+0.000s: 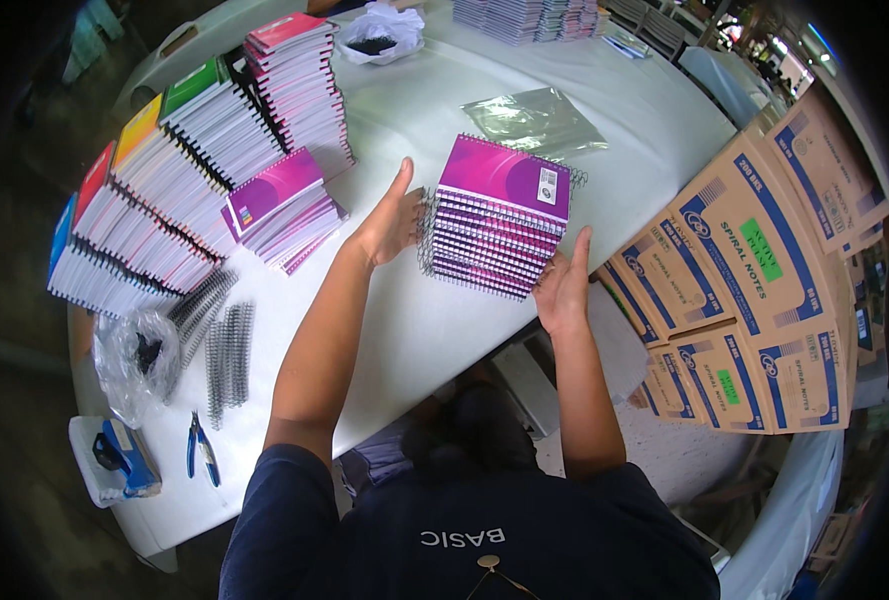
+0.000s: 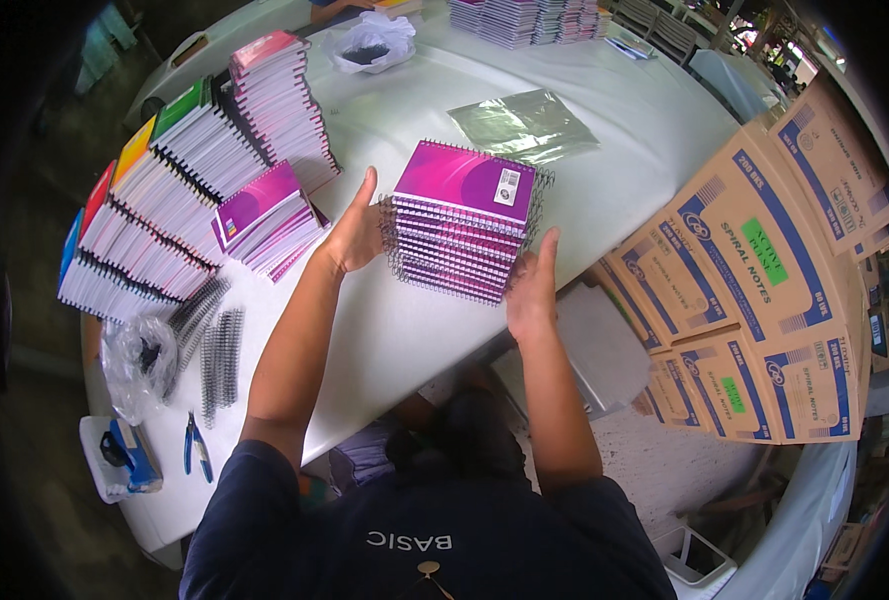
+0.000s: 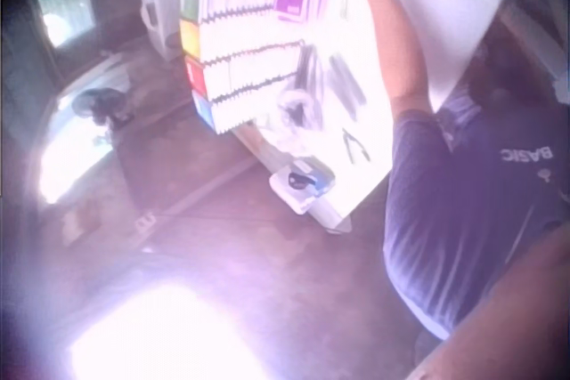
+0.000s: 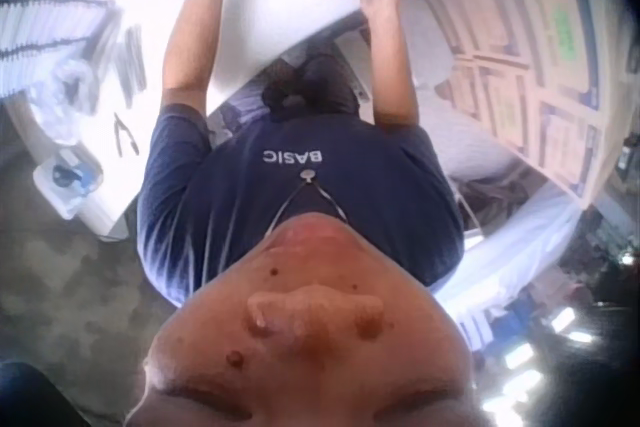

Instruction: The person trims excess wire from the binding of spiral notebooks using side cutters and then weaves the wire end back into the notebook.

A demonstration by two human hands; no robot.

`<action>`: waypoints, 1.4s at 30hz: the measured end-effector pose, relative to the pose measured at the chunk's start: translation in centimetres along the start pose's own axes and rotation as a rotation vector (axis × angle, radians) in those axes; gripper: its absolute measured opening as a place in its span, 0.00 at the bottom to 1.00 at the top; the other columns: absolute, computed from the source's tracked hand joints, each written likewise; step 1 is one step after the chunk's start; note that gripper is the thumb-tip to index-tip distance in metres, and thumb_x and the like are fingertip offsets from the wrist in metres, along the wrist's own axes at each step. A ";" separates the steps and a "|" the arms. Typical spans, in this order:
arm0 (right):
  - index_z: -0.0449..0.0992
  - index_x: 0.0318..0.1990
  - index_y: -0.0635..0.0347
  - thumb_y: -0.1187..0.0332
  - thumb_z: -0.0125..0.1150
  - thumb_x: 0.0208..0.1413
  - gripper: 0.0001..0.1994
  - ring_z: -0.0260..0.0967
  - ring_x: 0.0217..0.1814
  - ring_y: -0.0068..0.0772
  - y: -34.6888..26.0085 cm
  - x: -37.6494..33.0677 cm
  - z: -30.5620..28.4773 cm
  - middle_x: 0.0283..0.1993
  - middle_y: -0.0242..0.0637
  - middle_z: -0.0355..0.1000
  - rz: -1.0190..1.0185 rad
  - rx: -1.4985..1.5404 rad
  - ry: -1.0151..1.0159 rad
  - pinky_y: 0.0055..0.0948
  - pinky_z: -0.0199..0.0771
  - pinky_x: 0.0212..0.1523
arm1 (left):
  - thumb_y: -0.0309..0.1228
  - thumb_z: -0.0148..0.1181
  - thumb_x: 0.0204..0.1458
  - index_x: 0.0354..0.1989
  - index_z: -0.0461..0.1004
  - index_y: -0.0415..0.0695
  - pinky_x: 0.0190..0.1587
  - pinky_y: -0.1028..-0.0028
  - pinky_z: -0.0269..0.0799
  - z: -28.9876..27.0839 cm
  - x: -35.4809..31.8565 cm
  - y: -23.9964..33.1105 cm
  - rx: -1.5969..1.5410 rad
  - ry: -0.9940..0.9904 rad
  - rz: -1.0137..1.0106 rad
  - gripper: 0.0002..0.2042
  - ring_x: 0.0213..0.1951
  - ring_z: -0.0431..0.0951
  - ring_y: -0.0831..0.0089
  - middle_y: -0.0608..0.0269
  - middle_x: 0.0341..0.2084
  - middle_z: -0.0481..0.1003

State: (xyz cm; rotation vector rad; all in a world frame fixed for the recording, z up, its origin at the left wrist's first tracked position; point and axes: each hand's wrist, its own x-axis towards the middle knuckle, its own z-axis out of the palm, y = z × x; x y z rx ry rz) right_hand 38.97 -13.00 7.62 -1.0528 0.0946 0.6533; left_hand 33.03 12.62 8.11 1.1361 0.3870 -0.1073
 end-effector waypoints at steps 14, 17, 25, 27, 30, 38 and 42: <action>0.52 0.66 0.52 0.36 0.30 0.60 0.36 0.50 0.69 0.38 1.2 -3.7 4.0 0.67 0.35 0.53 -0.082 -0.066 -0.222 0.41 0.52 0.66 | 0.68 0.37 0.51 0.68 0.47 0.45 0.63 0.61 0.55 2.3 -8.5 0.2 0.057 -0.308 -0.042 0.44 0.63 0.59 0.63 0.55 0.65 0.54; 0.50 0.67 0.51 0.36 0.32 0.59 0.36 0.47 0.70 0.37 5.0 -7.2 6.0 0.69 0.35 0.51 -0.031 -0.042 -0.244 0.42 0.50 0.66 | 0.65 0.39 0.53 0.68 0.47 0.47 0.63 0.61 0.55 -0.4 -13.2 -1.0 0.003 -0.227 -0.051 0.42 0.64 0.57 0.64 0.55 0.64 0.55; 0.48 0.67 0.53 0.37 0.38 0.59 0.37 0.48 0.69 0.35 8.5 -14.1 7.3 0.68 0.36 0.51 0.030 -0.003 -0.321 0.41 0.48 0.66 | 0.63 0.39 0.55 0.67 0.48 0.39 0.65 0.60 0.49 -1.8 -21.5 -1.6 0.138 0.027 0.010 0.42 0.64 0.55 0.60 0.49 0.64 0.54; 0.46 0.68 0.60 0.40 0.39 0.61 0.37 0.44 0.70 0.36 8.2 -14.8 7.2 0.69 0.40 0.47 0.102 -0.027 -0.326 0.40 0.40 0.68 | 0.63 0.35 0.56 0.65 0.48 0.34 0.66 0.61 0.46 -2.9 -21.9 -1.9 0.308 0.275 0.096 0.43 0.65 0.54 0.56 0.43 0.62 0.56; 0.43 0.67 0.67 0.46 0.37 0.63 0.36 0.37 0.73 0.41 7.8 -14.8 6.3 0.71 0.49 0.41 -0.570 -0.579 -0.247 0.41 0.32 0.70 | 0.55 0.32 0.61 0.57 0.63 0.33 0.57 0.64 0.60 -1.6 -23.1 -3.0 0.417 0.677 0.646 0.34 0.53 0.69 0.61 0.47 0.49 0.70; 0.49 0.64 0.72 0.53 0.37 0.65 0.31 0.48 0.69 0.49 8.9 -11.7 9.4 0.67 0.55 0.48 -1.272 -0.722 -0.298 0.44 0.49 0.67 | 0.31 0.70 0.43 0.16 0.70 0.41 0.17 0.82 0.58 3.8 -18.7 -3.9 0.248 1.061 1.112 0.14 0.16 0.64 0.85 0.70 0.12 0.67; 0.49 0.64 0.72 0.56 0.38 0.64 0.29 0.48 0.69 0.50 8.9 -11.6 9.4 0.67 0.55 0.48 -1.369 -0.818 -0.306 0.45 0.50 0.66 | 0.34 0.70 0.44 0.21 0.71 0.40 0.18 0.83 0.59 2.3 -19.8 -3.9 0.187 0.993 1.111 0.14 0.16 0.65 0.86 0.69 0.10 0.68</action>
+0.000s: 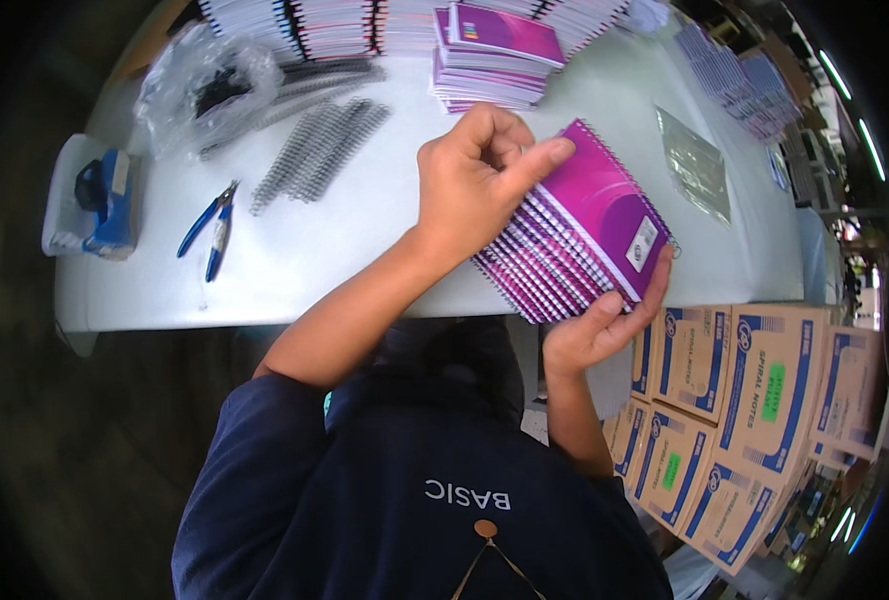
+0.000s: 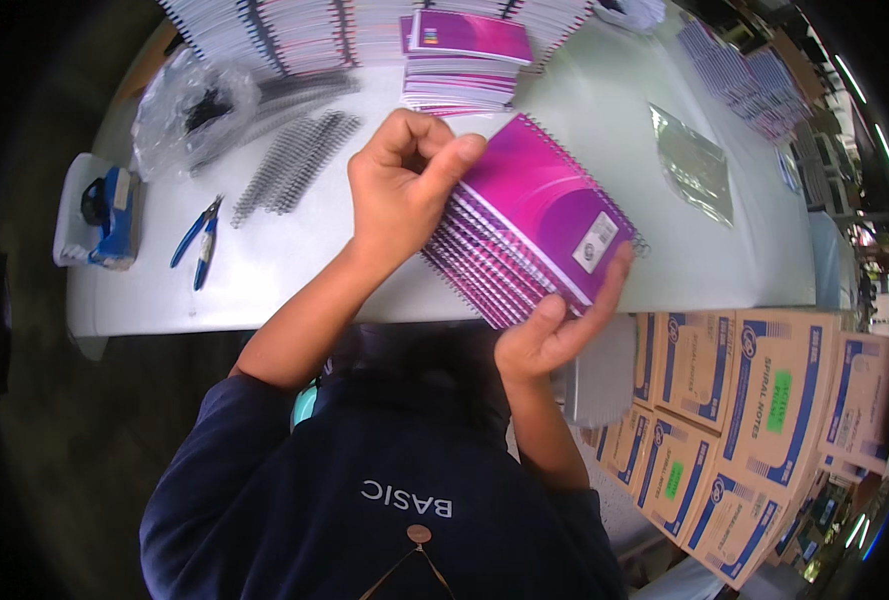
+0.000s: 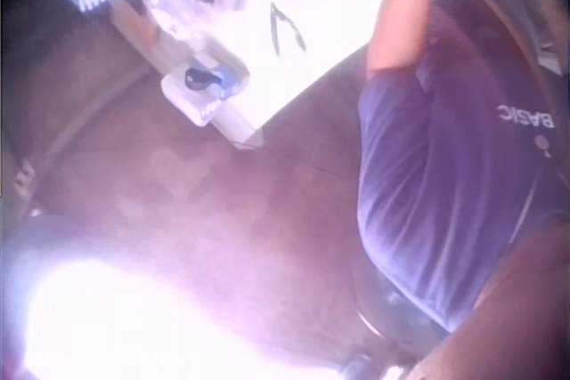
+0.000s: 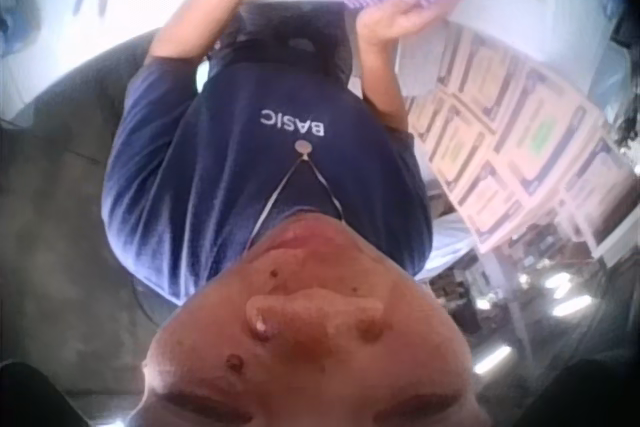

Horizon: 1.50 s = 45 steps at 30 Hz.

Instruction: The person trims excess wire from the binding of spiral notebooks using side cutters and then weaves the wire end back into the notebook.

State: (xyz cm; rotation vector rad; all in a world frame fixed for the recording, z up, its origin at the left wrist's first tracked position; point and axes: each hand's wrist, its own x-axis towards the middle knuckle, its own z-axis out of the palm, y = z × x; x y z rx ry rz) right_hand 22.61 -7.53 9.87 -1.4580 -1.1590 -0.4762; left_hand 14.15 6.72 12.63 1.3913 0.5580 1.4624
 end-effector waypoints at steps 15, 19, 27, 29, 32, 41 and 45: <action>0.77 0.32 0.59 0.65 0.61 0.54 0.07 0.69 0.46 0.41 -11.0 4.4 -6.2 0.40 0.38 0.71 -0.111 1.826 -1.199 0.40 0.67 0.46 | 0.45 0.46 0.60 0.59 0.61 0.42 0.48 0.61 0.65 -26.6 -6.7 0.7 1.510 0.145 -0.271 0.24 0.45 0.69 0.54 0.49 0.44 0.68; 0.76 0.33 0.58 0.61 0.59 0.56 0.10 0.68 0.44 0.37 -12.7 3.8 -5.2 0.38 0.33 0.70 -0.074 1.629 -1.304 0.39 0.66 0.46 | 0.43 0.45 0.61 0.50 0.65 0.41 0.39 0.68 0.68 -23.8 -7.0 0.9 0.242 0.402 -0.491 0.19 0.33 0.71 0.67 0.59 0.35 0.70; 0.77 0.43 0.58 0.62 0.65 0.45 0.17 0.70 0.48 0.45 -9.8 7.1 7.6 0.39 0.45 0.74 -0.554 -0.333 -1.253 0.41 0.58 0.57 | 0.39 0.44 0.59 0.46 0.66 0.42 0.39 0.65 0.74 -11.0 -12.4 1.0 -0.815 0.128 -1.079 0.15 0.35 0.75 0.68 0.58 0.32 0.72; 0.78 0.42 0.59 0.62 0.68 0.43 0.17 0.73 0.45 0.42 -7.9 6.6 11.5 0.36 0.41 0.77 -0.439 -0.814 -1.547 0.38 0.65 0.54 | 0.45 0.37 0.62 0.46 0.67 0.41 0.41 0.65 0.75 -9.2 -12.4 0.5 -0.850 0.083 -1.182 0.20 0.36 0.75 0.69 0.57 0.34 0.73; 0.80 0.39 0.60 0.64 0.70 0.40 0.17 0.75 0.43 0.39 -7.2 5.8 14.5 0.38 0.44 0.77 -0.434 -1.057 -1.819 0.36 0.73 0.44 | 0.49 0.33 0.63 0.45 0.67 0.42 0.41 0.65 0.75 -8.3 -12.2 0.5 -0.912 0.066 -1.192 0.23 0.36 0.75 0.69 0.59 0.33 0.71; 0.80 0.31 0.67 0.71 0.70 0.37 0.12 0.76 0.35 0.46 -3.7 5.0 15.9 0.30 0.51 0.76 -0.384 -0.862 -1.957 0.39 0.74 0.36 | 0.50 0.34 0.63 0.48 0.65 0.46 0.41 0.59 0.74 -7.6 -13.6 0.0 -0.997 -0.066 -1.375 0.22 0.38 0.76 0.64 0.57 0.35 0.73; 0.80 0.30 0.68 0.71 0.70 0.37 0.11 0.76 0.33 0.46 -4.1 4.4 15.0 0.29 0.51 0.75 -0.382 -0.837 -1.976 0.38 0.74 0.36 | 0.50 0.34 0.62 0.49 0.66 0.44 0.46 0.53 0.73 -7.4 -14.3 0.8 -0.913 -0.012 -1.375 0.23 0.42 0.76 0.60 0.54 0.37 0.72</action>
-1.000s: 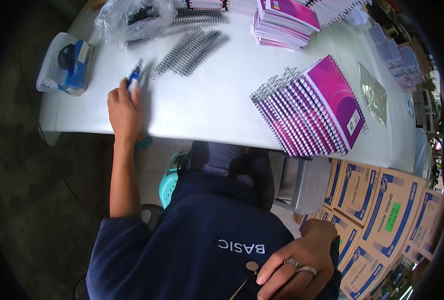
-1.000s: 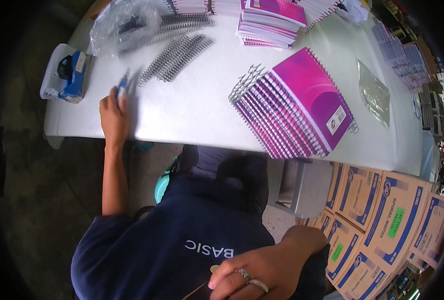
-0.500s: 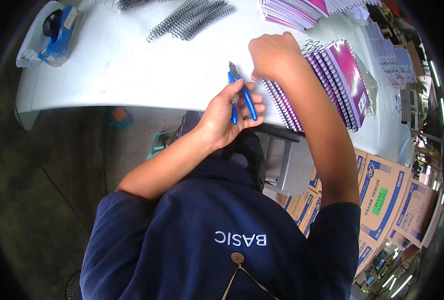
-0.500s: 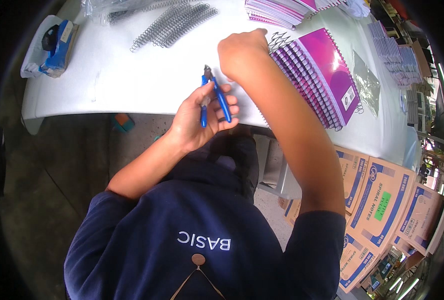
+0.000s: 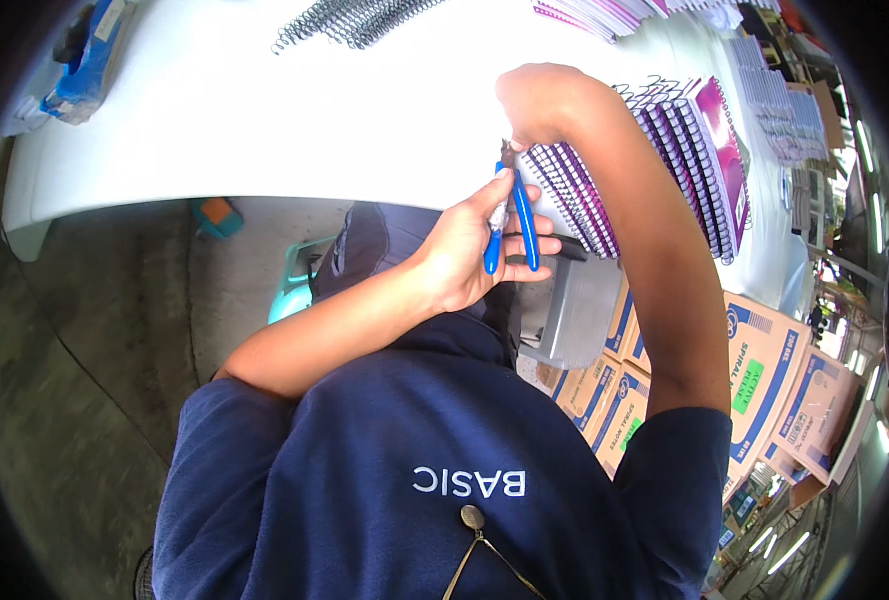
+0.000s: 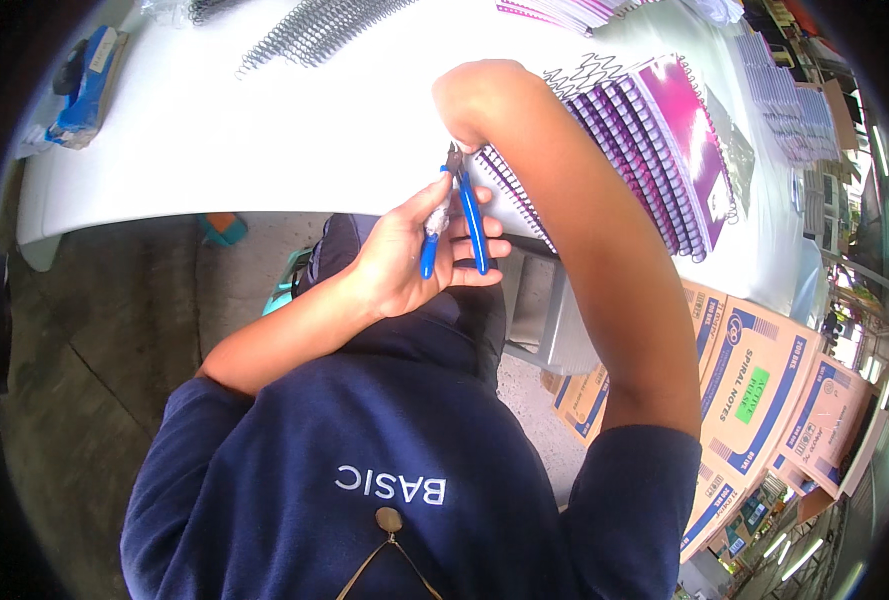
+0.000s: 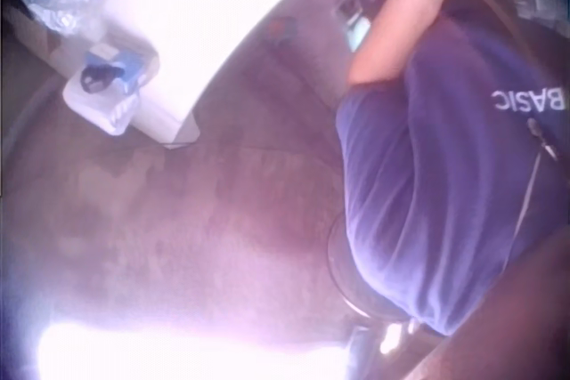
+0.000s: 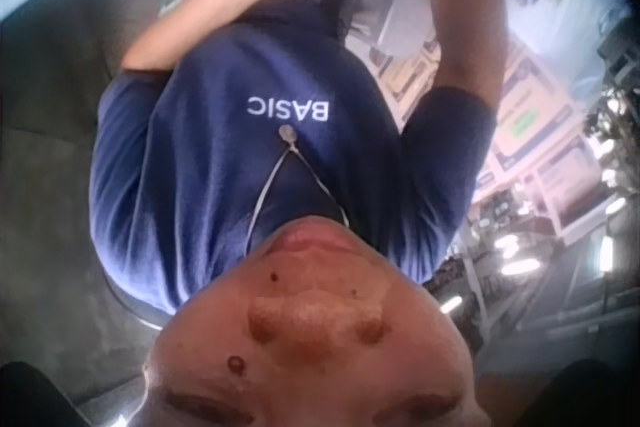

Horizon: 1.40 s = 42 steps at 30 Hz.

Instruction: The person trims excess wire from the binding of spiral notebooks using side cutters and then weaves the wire end back into the notebook.

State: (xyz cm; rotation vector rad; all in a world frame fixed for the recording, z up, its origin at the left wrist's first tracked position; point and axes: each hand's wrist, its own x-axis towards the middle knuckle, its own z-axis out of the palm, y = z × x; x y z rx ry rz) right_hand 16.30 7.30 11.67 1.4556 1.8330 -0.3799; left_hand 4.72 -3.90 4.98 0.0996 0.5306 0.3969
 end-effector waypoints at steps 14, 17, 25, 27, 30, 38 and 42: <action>0.79 0.32 0.69 0.70 0.72 0.34 0.15 0.76 0.34 0.44 -0.3 0.2 -0.2 0.32 0.51 0.76 0.043 0.041 -0.003 0.37 0.75 0.36 | 0.51 0.31 0.63 0.50 0.65 0.42 0.44 0.54 0.73 0.3 0.3 -0.8 0.091 -0.008 -0.097 0.25 0.42 0.76 0.60 0.55 0.37 0.72; 0.79 0.31 0.70 0.71 0.71 0.34 0.14 0.76 0.33 0.44 0.1 0.5 -0.1 0.31 0.51 0.76 0.000 0.076 -0.044 0.36 0.75 0.35 | 0.51 0.31 0.63 0.48 0.65 0.42 0.39 0.59 0.75 0.2 0.6 -0.8 0.137 0.000 -0.061 0.24 0.37 0.76 0.64 0.58 0.32 0.71; 0.77 0.26 0.67 0.77 0.64 0.32 0.09 0.70 0.23 0.38 1.1 1.4 0.8 0.22 0.45 0.72 -0.082 0.138 -0.022 0.33 0.69 0.26 | 0.53 0.31 0.63 0.46 0.65 0.42 0.33 0.68 0.75 0.6 -0.2 -0.3 0.312 0.025 -0.062 0.25 0.31 0.75 0.67 0.60 0.28 0.69; 0.76 0.26 0.67 0.78 0.63 0.32 0.09 0.69 0.23 0.35 1.0 1.3 0.4 0.21 0.43 0.72 -0.064 0.136 -0.055 0.32 0.68 0.24 | 0.53 0.31 0.62 0.46 0.65 0.42 0.33 0.69 0.75 0.5 0.3 0.0 0.291 0.003 -0.069 0.26 0.31 0.75 0.67 0.60 0.29 0.69; 0.77 0.27 0.67 0.80 0.63 0.32 0.09 0.68 0.22 0.31 0.9 1.2 0.1 0.21 0.42 0.72 -0.035 0.190 -0.107 0.31 0.66 0.23 | 0.52 0.31 0.63 0.45 0.65 0.42 0.32 0.70 0.75 0.4 0.6 0.2 0.335 0.017 -0.027 0.24 0.29 0.74 0.68 0.61 0.28 0.68; 0.77 0.28 0.68 0.82 0.66 0.33 0.09 0.70 0.24 0.29 1.4 1.7 0.2 0.23 0.40 0.74 -0.043 0.264 -0.106 0.29 0.69 0.23 | 0.52 0.32 0.63 0.44 0.66 0.43 0.33 0.70 0.73 0.4 -0.2 0.8 0.401 -0.051 -0.050 0.24 0.31 0.76 0.66 0.61 0.28 0.70; 0.77 0.29 0.67 0.83 0.65 0.33 0.10 0.71 0.25 0.29 1.1 1.6 0.2 0.25 0.40 0.75 -0.013 0.249 -0.083 0.30 0.70 0.25 | 0.53 0.32 0.62 0.45 0.66 0.42 0.38 0.67 0.74 0.4 0.4 1.0 0.391 -0.050 -0.035 0.26 0.39 0.79 0.61 0.57 0.31 0.72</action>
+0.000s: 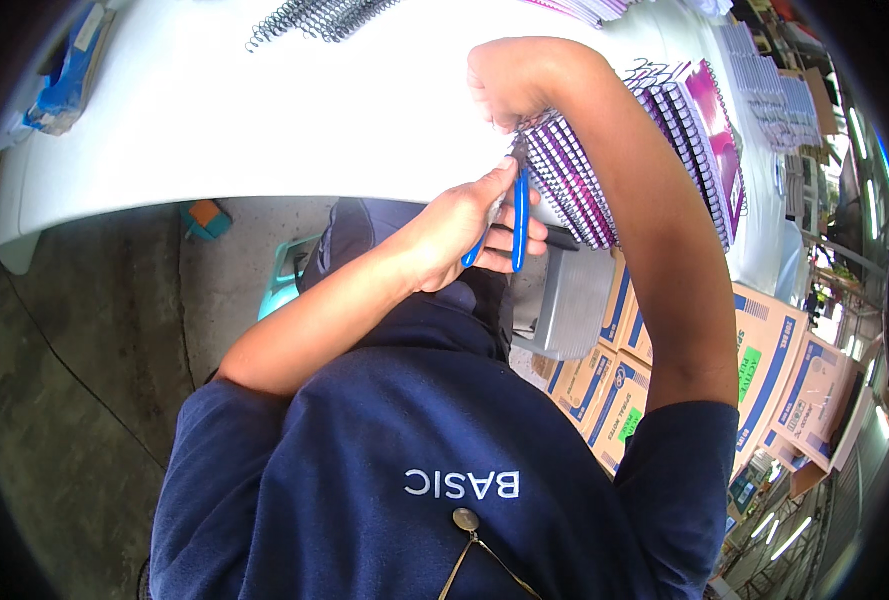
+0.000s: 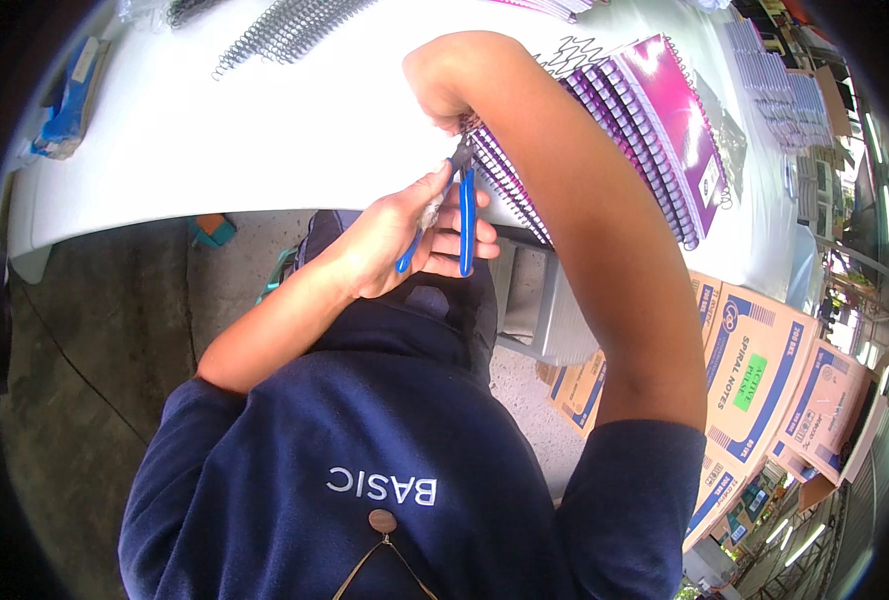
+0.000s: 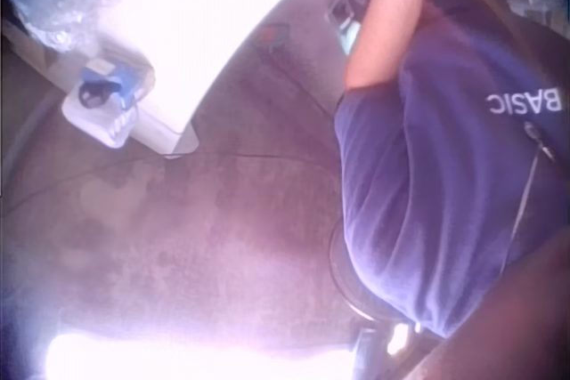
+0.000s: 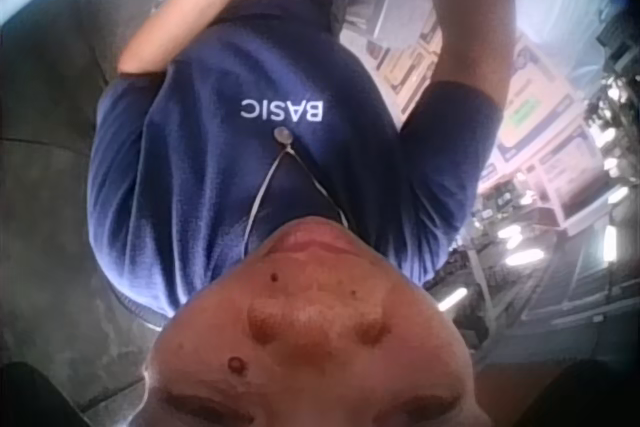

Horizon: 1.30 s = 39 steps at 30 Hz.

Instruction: The person trims excess wire from the binding of spiral notebooks using side cutters and then weaves the wire end back into the notebook.

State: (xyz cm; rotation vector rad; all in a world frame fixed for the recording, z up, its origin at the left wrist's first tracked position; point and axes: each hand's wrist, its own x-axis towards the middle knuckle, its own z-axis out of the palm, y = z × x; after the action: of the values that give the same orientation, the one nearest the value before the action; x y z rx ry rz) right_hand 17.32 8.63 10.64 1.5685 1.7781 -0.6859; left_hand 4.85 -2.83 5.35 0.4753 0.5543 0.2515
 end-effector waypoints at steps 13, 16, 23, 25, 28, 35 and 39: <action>0.80 0.24 0.66 0.75 0.60 0.36 0.06 0.69 0.22 0.35 -1.0 -1.8 -1.5 0.23 0.46 0.74 -0.004 -0.232 -0.021 0.35 0.67 0.25 | 0.56 0.33 0.61 0.47 0.66 0.40 0.34 0.67 0.74 0.0 0.1 -0.1 -0.013 -0.029 0.048 0.28 0.33 0.77 0.65 0.57 0.30 0.72; 0.80 0.25 0.66 0.77 0.61 0.35 0.06 0.69 0.22 0.34 0.0 -1.2 -1.3 0.23 0.44 0.74 -0.044 -0.177 -0.061 0.34 0.67 0.24 | 0.55 0.34 0.61 0.44 0.66 0.41 0.26 0.72 0.73 -0.6 -0.1 -0.5 -0.042 -0.083 0.030 0.27 0.24 0.74 0.69 0.61 0.25 0.68; 0.80 0.24 0.65 0.79 0.65 0.32 0.06 0.68 0.22 0.30 0.0 -4.4 -1.9 0.21 0.38 0.74 -0.318 -0.085 0.108 0.31 0.67 0.22 | 0.55 0.32 0.62 0.49 0.66 0.39 0.39 0.63 0.74 0.3 -0.3 0.4 0.011 -0.035 0.064 0.28 0.40 0.78 0.60 0.53 0.33 0.74; 0.80 0.24 0.66 0.79 0.66 0.33 0.06 0.68 0.22 0.29 0.6 -4.5 -1.8 0.21 0.38 0.74 -0.379 -0.050 0.106 0.31 0.67 0.22 | 0.54 0.32 0.62 0.50 0.66 0.40 0.41 0.67 0.73 0.3 -0.1 0.5 0.032 -0.052 0.038 0.28 0.41 0.78 0.62 0.52 0.35 0.74; 0.79 0.24 0.67 0.79 0.66 0.34 0.05 0.68 0.22 0.29 1.2 -1.4 -1.4 0.21 0.37 0.74 -0.248 -0.224 -0.023 0.30 0.67 0.23 | 0.54 0.31 0.62 0.51 0.65 0.40 0.43 0.68 0.72 -0.3 -0.2 0.4 0.069 -0.102 -0.006 0.28 0.42 0.77 0.63 0.52 0.36 0.74; 0.79 0.26 0.67 0.81 0.64 0.36 0.06 0.69 0.24 0.29 1.1 -1.4 -1.6 0.23 0.38 0.74 -0.149 0.007 -0.087 0.30 0.68 0.24 | 0.54 0.32 0.62 0.48 0.65 0.39 0.36 0.70 0.74 1.4 -0.3 0.6 0.031 -0.068 0.083 0.28 0.38 0.78 0.62 0.56 0.31 0.72; 0.80 0.29 0.67 0.79 0.65 0.37 0.07 0.68 0.24 0.29 1.2 -3.4 -2.4 0.25 0.38 0.75 -0.306 -0.075 -0.003 0.28 0.68 0.25 | 0.53 0.32 0.62 0.44 0.66 0.40 0.29 0.71 0.73 1.0 -0.5 0.8 0.003 -0.070 0.092 0.26 0.28 0.74 0.68 0.59 0.26 0.69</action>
State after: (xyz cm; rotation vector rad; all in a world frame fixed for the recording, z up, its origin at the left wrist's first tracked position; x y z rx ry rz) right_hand 18.40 8.40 14.82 1.2578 2.0394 -0.7531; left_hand 4.93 -2.69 6.65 0.5116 0.4646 0.3210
